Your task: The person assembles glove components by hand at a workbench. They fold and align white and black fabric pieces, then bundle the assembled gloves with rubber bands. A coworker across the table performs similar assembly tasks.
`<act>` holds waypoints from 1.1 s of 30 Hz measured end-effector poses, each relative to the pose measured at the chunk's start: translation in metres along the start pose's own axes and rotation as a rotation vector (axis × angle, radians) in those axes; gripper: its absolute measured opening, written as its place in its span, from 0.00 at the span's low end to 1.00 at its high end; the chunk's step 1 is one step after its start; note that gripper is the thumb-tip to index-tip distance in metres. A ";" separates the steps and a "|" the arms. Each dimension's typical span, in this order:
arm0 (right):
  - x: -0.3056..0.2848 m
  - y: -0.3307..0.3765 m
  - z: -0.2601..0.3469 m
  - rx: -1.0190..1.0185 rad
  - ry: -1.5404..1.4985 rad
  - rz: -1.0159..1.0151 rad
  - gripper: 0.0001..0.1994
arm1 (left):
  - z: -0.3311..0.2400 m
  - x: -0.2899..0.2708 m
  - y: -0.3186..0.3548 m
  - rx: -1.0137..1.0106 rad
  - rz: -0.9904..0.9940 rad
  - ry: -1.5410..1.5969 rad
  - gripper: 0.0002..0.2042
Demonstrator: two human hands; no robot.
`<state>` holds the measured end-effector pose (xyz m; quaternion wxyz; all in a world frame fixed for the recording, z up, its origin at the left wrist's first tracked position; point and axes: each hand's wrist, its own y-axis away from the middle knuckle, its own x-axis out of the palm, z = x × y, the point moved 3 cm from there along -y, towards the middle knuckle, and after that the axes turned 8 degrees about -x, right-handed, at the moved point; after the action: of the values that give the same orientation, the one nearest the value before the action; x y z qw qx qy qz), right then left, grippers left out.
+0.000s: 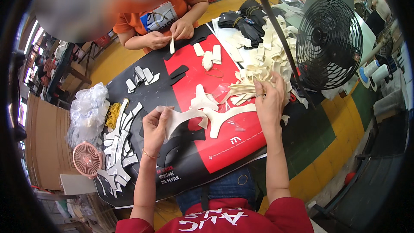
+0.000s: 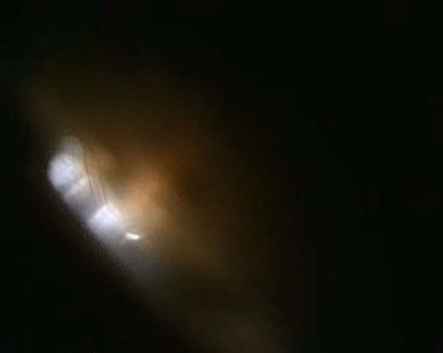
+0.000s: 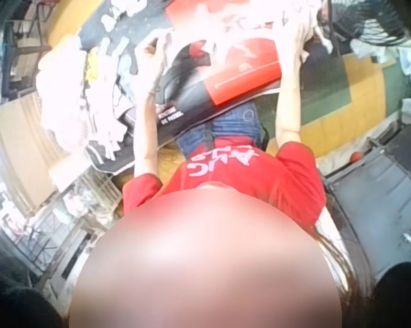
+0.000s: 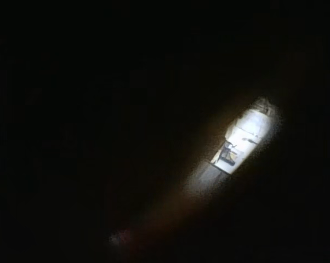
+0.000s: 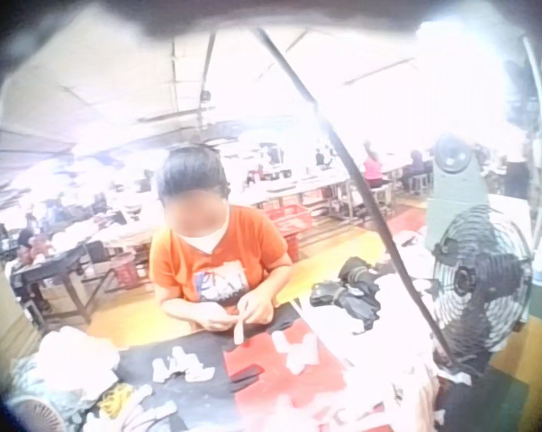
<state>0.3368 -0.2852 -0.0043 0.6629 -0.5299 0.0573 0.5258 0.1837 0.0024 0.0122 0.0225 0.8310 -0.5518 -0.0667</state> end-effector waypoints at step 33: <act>-0.053 0.072 0.087 0.297 -0.994 0.436 0.08 | -0.004 0.098 0.057 0.701 -0.061 -0.930 0.24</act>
<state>0.2169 -0.2606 0.0209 0.5537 -0.0955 -0.0803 0.8233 0.1699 -0.1095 0.0142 -0.5007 0.6877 -0.4685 -0.2385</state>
